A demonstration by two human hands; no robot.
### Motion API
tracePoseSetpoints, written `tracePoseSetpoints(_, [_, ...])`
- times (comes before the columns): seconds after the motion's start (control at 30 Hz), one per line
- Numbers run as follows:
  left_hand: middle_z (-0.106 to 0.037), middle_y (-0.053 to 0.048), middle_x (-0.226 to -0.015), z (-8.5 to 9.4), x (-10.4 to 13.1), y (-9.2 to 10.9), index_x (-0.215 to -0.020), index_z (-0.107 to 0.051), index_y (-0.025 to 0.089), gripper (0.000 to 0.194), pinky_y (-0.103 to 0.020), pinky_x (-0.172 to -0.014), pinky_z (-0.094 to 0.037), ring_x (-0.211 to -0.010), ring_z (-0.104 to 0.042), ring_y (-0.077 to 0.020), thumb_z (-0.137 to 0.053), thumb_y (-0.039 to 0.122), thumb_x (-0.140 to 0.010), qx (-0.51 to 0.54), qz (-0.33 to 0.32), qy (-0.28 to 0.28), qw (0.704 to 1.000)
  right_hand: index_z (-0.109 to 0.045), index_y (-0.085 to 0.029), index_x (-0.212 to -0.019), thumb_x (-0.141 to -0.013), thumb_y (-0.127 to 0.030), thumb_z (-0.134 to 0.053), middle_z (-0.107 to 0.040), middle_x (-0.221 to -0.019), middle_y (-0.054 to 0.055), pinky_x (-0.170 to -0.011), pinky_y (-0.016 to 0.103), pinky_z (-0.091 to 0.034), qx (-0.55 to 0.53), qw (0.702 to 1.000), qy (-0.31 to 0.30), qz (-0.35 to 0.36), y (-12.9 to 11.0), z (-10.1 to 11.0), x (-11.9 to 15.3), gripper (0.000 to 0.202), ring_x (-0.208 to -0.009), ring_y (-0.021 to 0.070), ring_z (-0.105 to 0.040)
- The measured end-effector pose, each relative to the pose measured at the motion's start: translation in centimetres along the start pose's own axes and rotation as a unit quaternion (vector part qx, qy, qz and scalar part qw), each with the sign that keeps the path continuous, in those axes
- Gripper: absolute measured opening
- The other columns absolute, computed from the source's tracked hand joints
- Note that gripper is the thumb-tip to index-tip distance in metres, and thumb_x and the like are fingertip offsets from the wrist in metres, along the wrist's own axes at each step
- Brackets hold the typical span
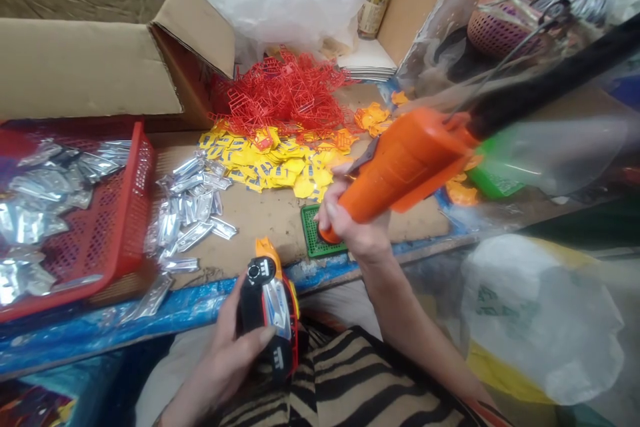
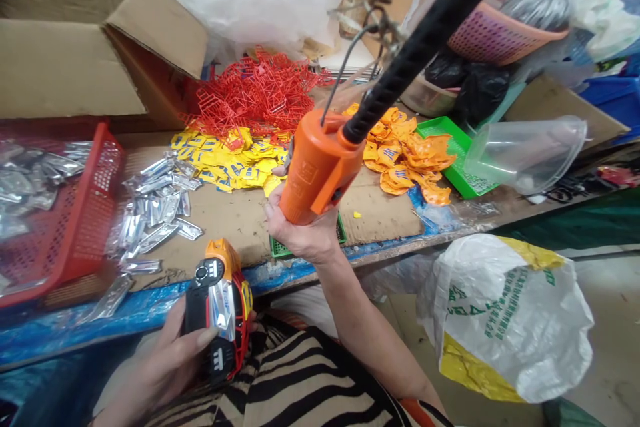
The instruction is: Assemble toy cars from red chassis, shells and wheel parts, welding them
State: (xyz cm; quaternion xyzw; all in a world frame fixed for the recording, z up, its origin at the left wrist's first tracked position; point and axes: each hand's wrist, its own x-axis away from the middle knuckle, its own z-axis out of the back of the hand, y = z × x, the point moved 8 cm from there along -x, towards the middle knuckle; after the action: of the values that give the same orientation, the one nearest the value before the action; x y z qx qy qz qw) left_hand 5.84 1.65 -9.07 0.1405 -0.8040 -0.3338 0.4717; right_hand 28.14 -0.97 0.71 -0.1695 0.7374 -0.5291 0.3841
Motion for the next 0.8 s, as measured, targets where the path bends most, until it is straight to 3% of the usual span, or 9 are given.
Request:
tracePoseSetpoints(0.27, [-0.061, -0.009, -0.134, 1.1, 0.0, -0.8, -0.147, -0.036, 0.027, 0.104, -0.044, -0.094, -0.052, -0.121, -0.056, -0.038, -0.086, 0.03, -0.056, 0.002, 0.026, 0.032, 0.999, -0.053, -0.02, -0.078, -0.077, -0.019, -0.065, -0.052, -0.067, -0.003, -0.059, 0.031, -0.055, 0.01, 1.0, 0.004, -0.012, -0.1, 0.0, 0.0, 0.013, -0.053, 0.0103, -0.052])
tracePoseSetpoints(0.5, [-0.073, -0.01, -0.109, -0.2, 0.7, -0.5, -0.148, -0.03, 0.025, 0.095, -0.051, -0.093, -0.054, -0.104, -0.067, -0.0376, -0.081, 0.028, -0.067, 0.045, 0.072, -0.032, 0.996, -0.054, -0.019, -0.079, -0.079, -0.017, -0.062, -0.051, -0.066, -0.004, -0.069, 0.034, -0.055, 0.003, 1.0, 0.011, -0.007, 0.1, 0.2, -0.1, 0.008, -0.054, 0.0092, -0.052])
tracePoseSetpoints(0.63, [-0.073, -0.011, -0.11, -0.5, 1.0, 0.1, -0.143, -0.04, 0.022, 0.087, -0.052, -0.099, -0.05, -0.105, -0.067, -0.0382, -0.079, 0.025, -0.065, 0.058, 0.057, -0.045, 0.996, -0.054, -0.02, -0.084, -0.078, -0.017, -0.062, -0.051, -0.064, -0.006, -0.066, 0.032, -0.055, -0.007, 1.0, 0.019, -0.017, 0.2, 0.2, 0.0, 0.011, -0.053, 0.009, -0.052])
tracePoseSetpoints(0.8, [-0.072, -0.01, -0.114, -0.7, 1.1, -0.1, -0.142, -0.042, 0.025, 0.084, -0.05, -0.095, -0.053, -0.106, -0.067, -0.0374, -0.078, 0.025, -0.066, 0.058, 0.067, -0.047, 0.995, -0.053, -0.022, -0.091, -0.076, -0.017, -0.063, -0.051, -0.064, -0.006, -0.06, 0.03, -0.054, -0.024, 0.999, 0.022, -0.03, 0.2, 0.0, 0.1, 0.019, -0.051, 0.0099, -0.051])
